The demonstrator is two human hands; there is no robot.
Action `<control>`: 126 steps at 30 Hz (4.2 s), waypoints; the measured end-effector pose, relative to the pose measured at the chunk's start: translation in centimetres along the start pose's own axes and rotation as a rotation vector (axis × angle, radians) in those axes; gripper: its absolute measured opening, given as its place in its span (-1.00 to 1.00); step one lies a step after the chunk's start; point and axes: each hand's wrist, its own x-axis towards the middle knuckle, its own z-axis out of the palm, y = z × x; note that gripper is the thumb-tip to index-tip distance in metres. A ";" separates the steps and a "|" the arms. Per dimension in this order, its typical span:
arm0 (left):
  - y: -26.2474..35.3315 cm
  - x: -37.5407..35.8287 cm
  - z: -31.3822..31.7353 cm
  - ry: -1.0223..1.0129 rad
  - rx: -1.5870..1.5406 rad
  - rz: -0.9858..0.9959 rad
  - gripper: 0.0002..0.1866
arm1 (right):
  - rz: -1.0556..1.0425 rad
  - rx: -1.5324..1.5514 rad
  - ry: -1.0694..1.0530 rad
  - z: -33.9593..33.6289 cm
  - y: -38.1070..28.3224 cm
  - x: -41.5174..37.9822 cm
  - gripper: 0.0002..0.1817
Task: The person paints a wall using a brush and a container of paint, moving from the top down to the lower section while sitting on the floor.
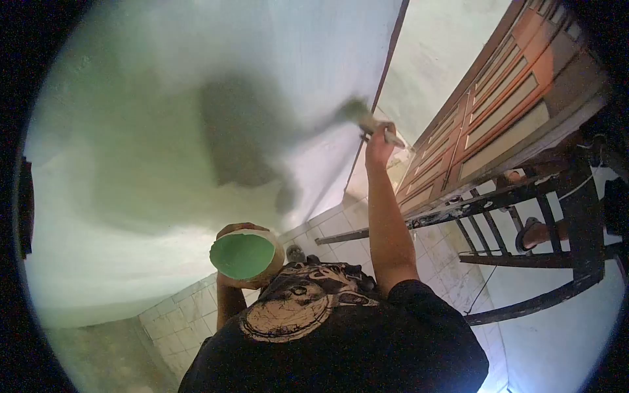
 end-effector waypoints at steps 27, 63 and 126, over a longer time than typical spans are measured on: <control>0.6 -0.2 -2.3 -0.045 -0.052 -0.005 0.13 | 0.021 0.096 -0.068 2.9 -5.3 -4.8 -0.81; 0.3 1.3 -1.7 -0.114 -0.078 0.022 0.14 | -0.491 0.502 -0.233 14.7 -36.1 4.4 -0.81; 0.3 0.4 -3.2 0.093 0.165 0.033 0.13 | -0.881 -0.702 0.001 17.6 -59.3 19.9 -0.45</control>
